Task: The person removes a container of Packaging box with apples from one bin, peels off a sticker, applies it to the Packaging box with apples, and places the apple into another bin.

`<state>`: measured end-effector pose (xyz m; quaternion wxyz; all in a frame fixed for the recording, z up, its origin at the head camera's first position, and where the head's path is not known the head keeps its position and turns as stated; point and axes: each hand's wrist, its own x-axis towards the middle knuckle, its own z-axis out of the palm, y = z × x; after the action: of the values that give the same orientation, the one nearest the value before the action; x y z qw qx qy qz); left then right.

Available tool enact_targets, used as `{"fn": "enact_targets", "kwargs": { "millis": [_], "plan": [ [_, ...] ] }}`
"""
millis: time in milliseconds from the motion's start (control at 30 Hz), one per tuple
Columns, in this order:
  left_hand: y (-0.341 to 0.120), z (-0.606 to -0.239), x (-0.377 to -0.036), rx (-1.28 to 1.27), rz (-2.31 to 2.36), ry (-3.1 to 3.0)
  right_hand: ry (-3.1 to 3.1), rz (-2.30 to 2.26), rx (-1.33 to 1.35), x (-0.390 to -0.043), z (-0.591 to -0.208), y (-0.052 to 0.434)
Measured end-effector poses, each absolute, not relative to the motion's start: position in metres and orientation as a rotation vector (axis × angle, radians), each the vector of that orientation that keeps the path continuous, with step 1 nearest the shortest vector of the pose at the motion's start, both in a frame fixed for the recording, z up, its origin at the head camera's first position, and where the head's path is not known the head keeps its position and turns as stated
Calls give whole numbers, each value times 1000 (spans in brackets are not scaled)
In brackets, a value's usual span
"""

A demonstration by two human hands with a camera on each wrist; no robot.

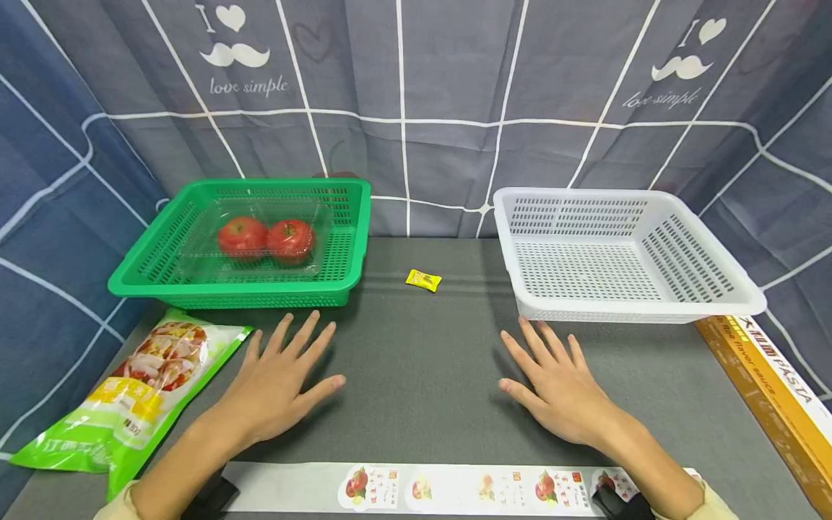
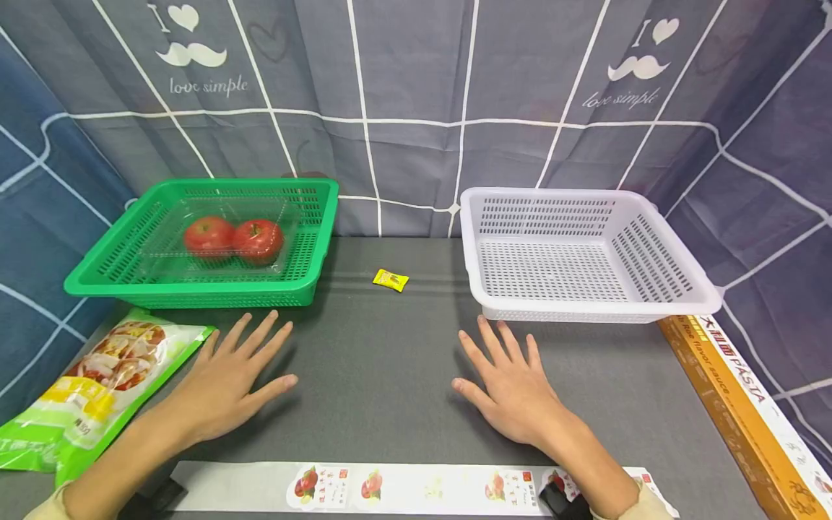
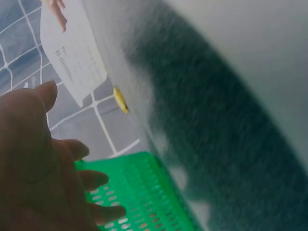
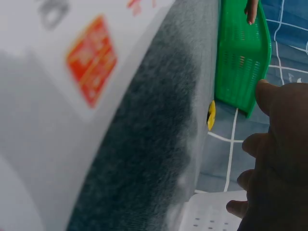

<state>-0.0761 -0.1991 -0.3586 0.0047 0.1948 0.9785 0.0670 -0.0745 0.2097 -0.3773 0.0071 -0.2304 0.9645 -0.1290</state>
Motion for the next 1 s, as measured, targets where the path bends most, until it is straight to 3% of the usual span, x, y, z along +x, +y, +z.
{"fn": "enact_targets", "kwargs": {
  "millis": [167, 467, 633, 1000],
  "plan": [
    [-202, -351, -80, 537, 468, 3040, 3024, -425, -734, -73, -373, 207],
    [-198, -340, -89, 205, 1437, 2791, 2935, -683, -831, -76, -355, 187],
    [-199, -329, -99, -104, 1949, 2421, 2764, -986, -811, -82, -337, 167],
    [-200, -330, -132, -690, 2530, 2015, 2455, -1592, -699, -116, -308, 117]
  ]
}}
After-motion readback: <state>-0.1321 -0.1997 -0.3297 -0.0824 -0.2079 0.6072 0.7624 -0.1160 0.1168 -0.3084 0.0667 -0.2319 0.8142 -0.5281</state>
